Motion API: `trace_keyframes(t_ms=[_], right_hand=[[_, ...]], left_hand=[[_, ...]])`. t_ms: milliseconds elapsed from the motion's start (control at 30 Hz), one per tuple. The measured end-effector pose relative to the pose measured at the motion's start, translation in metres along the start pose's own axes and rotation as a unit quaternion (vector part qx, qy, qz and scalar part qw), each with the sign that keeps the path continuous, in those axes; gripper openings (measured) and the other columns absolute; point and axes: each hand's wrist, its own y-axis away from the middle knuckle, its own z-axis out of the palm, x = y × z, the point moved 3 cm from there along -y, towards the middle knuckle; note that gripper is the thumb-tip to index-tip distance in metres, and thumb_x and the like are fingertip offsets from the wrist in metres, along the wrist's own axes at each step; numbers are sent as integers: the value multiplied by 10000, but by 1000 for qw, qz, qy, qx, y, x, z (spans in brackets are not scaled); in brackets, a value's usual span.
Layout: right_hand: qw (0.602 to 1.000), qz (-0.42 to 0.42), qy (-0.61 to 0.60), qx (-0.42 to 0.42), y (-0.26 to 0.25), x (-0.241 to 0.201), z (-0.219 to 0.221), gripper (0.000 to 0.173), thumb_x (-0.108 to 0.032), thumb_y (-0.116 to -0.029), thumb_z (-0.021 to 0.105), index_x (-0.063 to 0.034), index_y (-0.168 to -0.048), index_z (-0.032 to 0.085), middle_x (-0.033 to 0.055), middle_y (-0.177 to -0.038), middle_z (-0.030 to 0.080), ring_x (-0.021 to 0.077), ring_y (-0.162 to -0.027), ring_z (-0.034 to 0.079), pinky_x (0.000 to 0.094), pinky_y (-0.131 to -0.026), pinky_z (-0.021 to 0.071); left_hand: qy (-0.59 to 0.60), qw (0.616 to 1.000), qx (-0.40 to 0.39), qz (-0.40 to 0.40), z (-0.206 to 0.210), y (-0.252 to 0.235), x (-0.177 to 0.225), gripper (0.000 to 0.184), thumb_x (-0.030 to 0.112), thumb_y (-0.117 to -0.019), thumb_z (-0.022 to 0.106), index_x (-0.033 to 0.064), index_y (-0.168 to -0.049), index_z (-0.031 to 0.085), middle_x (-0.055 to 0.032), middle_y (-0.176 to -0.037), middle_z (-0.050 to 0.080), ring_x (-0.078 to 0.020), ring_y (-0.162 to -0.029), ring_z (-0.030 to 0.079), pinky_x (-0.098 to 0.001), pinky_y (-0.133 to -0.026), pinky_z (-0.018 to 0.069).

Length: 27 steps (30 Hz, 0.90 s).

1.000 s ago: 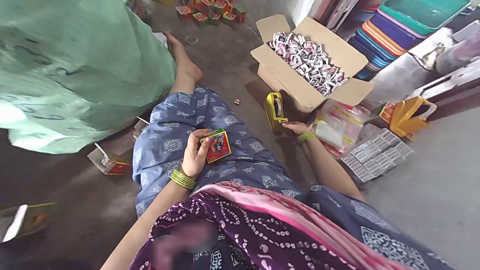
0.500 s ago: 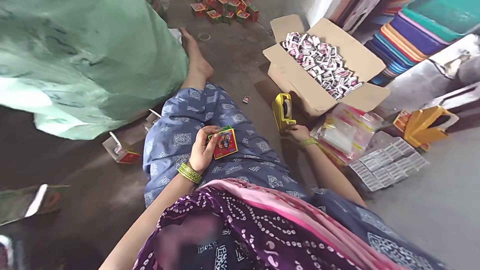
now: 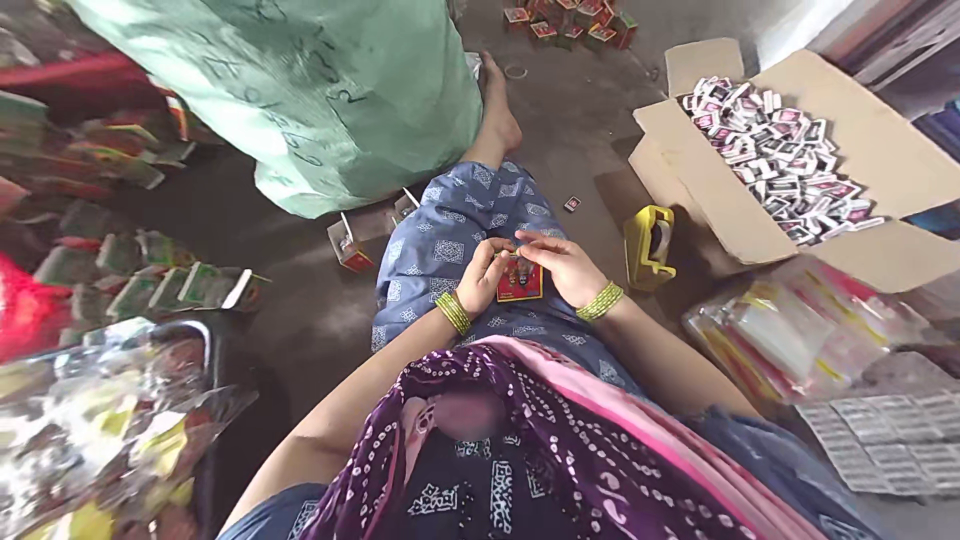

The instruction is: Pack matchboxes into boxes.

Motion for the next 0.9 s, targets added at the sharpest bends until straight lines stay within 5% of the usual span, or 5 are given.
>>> trace_keyframes(t_ms=[200,333,667,800,900], right_hand=[[999,23,9,45,-12,11,5,182,-204,-945,738,-34,-1003,768,88,-1276,689,180,-1172,649,366,-987,555],[995,55,-10,81,-14,13,4,195,-199,-903,789,-36,-1006,759,89,-980,738,168,-923,690,352,-853,576],[987,102,68,106,-27,10,-5,357,-133,-807,825,-47,-1132,704,107,-1027,705,190,-934,681,380,-841,581],[986,-19,167,-6,-16,2,-10,358,-369,-935,737,-73,-1136,725,42,-1065,731,111,-1013,679,337,-946,555],[944,-117,298,-80,-6,6,-17,517,-437,-896,771,-53,-1229,680,58,-1102,736,101,-1020,694,331,-939,572]], left_hand=[[29,999,-1,-22,5,-4,-1,454,256,-983,679,-45,-1288,529,-167,-1212,622,-186,-1007,684,-376,-893,605],[23,999,13,-45,6,-5,4,581,186,-873,806,-35,-1278,452,-146,-1153,672,-199,-964,716,-387,-856,628],[37,999,-1,35,6,-3,10,743,171,-806,842,-90,-1315,368,-187,-1178,648,-227,-1072,686,-393,-952,593],[38,997,-13,68,2,0,7,740,181,-837,761,-135,-1353,335,-227,-1248,608,-252,-1157,647,-405,-1003,561],[30,996,-17,79,1,1,9,809,204,-808,719,-155,-1394,292,-242,-1293,589,-256,-1192,627,-402,-1015,546]])
